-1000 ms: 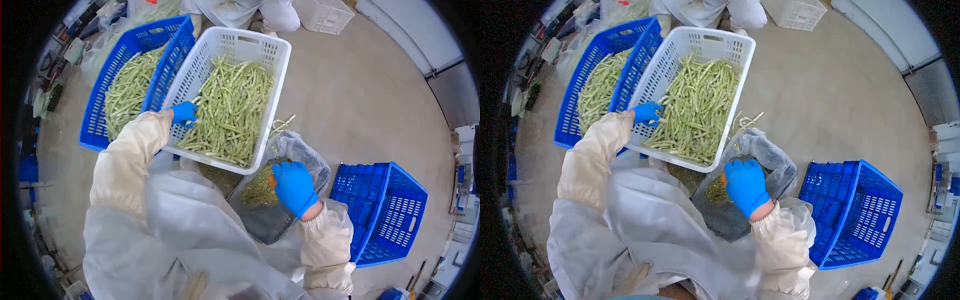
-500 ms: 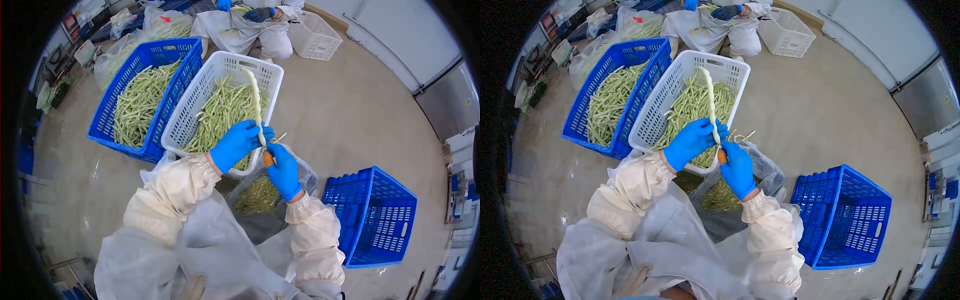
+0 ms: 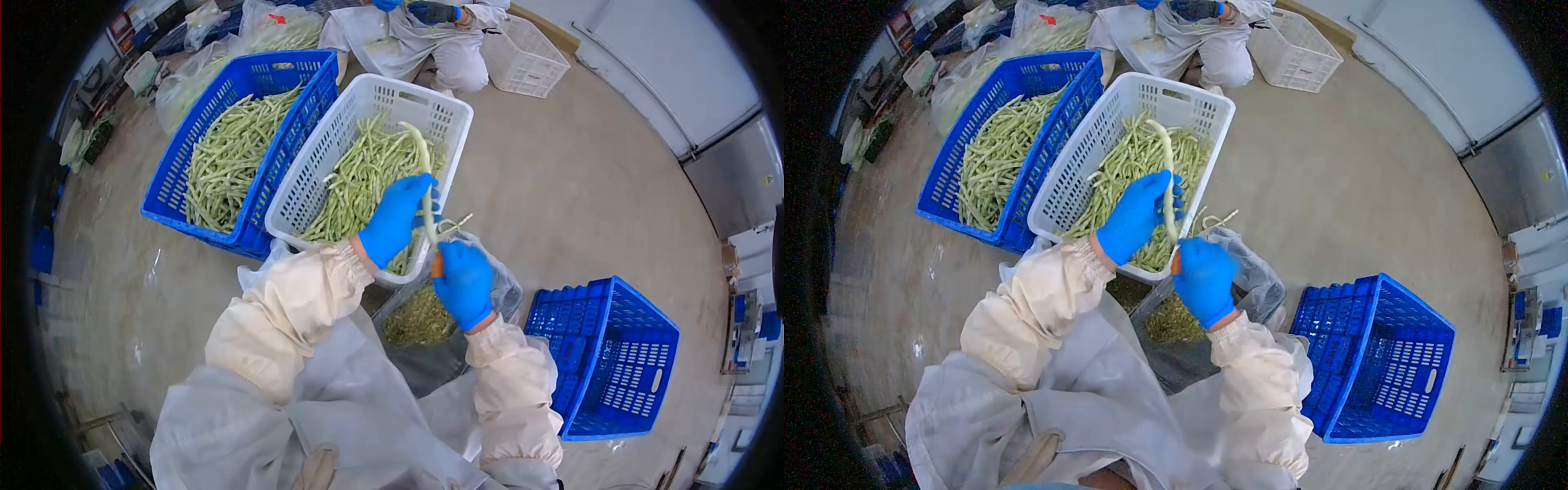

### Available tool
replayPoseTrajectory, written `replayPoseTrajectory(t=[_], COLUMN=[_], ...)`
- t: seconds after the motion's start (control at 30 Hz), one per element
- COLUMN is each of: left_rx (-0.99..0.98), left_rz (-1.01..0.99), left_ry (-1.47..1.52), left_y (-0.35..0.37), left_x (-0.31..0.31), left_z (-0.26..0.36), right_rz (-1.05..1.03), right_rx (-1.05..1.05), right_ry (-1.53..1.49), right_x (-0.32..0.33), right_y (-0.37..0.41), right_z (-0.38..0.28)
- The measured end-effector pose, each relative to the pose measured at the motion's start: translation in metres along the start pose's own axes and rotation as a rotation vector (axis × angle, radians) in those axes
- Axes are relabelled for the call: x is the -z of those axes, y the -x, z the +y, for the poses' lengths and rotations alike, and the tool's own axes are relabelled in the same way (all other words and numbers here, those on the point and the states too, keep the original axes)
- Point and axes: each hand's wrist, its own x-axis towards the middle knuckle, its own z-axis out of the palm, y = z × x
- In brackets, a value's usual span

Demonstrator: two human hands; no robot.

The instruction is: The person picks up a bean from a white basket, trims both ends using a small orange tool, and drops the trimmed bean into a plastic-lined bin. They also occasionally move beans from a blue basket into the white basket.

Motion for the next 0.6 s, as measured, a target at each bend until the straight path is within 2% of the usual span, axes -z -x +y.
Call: replayPoseTrajectory(t=[0.03,0.1,0.17,0.23,0.3,0.33,0.37,0.43,0.5,0.57,0.6], left_rx=[-0.064,-0.047,-0.059,-0.082,0.046,0.052,0.054,0.059,0.014,-0.033,0.075], left_rz=[0.08,0.13,-0.031,-0.04,-0.116,-0.218,-0.218,-0.352,-0.331,-0.305,-0.285], left_ry=[-0.101,-0.193,-0.42,-0.499,-0.673,-0.702,-0.701,-0.936,-1.006,-1.078,-0.968], left_y=[-0.006,-0.012,-0.007,0.003,0.009,0.003,0.006,0.012,0.009,0.011,0.016], left_x=[0.002,0.001,-0.001,-0.009,-0.006,0.01,0.015,0.023,0.041,0.049,0.047], left_z=[0.003,0.004,-0.001,0.0,0.004,-0.006,-0.003,0.001,-0.001,0.004,0.012], right_rz=[0.0,-0.117,-0.136,0.003,0.152,0.265,0.378,0.532,0.803,0.924,0.757], right_rx=[0.001,0.187,0.184,0.055,-0.167,-0.268,-0.367,-0.598,-0.725,-0.973,-0.998], right_ry=[0.0,-0.085,-0.127,-0.147,-0.264,-0.286,-0.306,-0.523,-0.496,-0.485,-0.431], right_x=[-0.003,-0.008,-0.006,0.001,0.014,0.018,0.024,0.048,0.075,0.102,0.105], right_y=[0.003,0.008,0.01,0.01,0.009,0.011,0.016,0.027,0.043,0.049,0.063], right_z=[-0.006,-0.017,-0.013,-0.001,0.02,0.043,0.068,0.107,0.137,0.139,0.15])
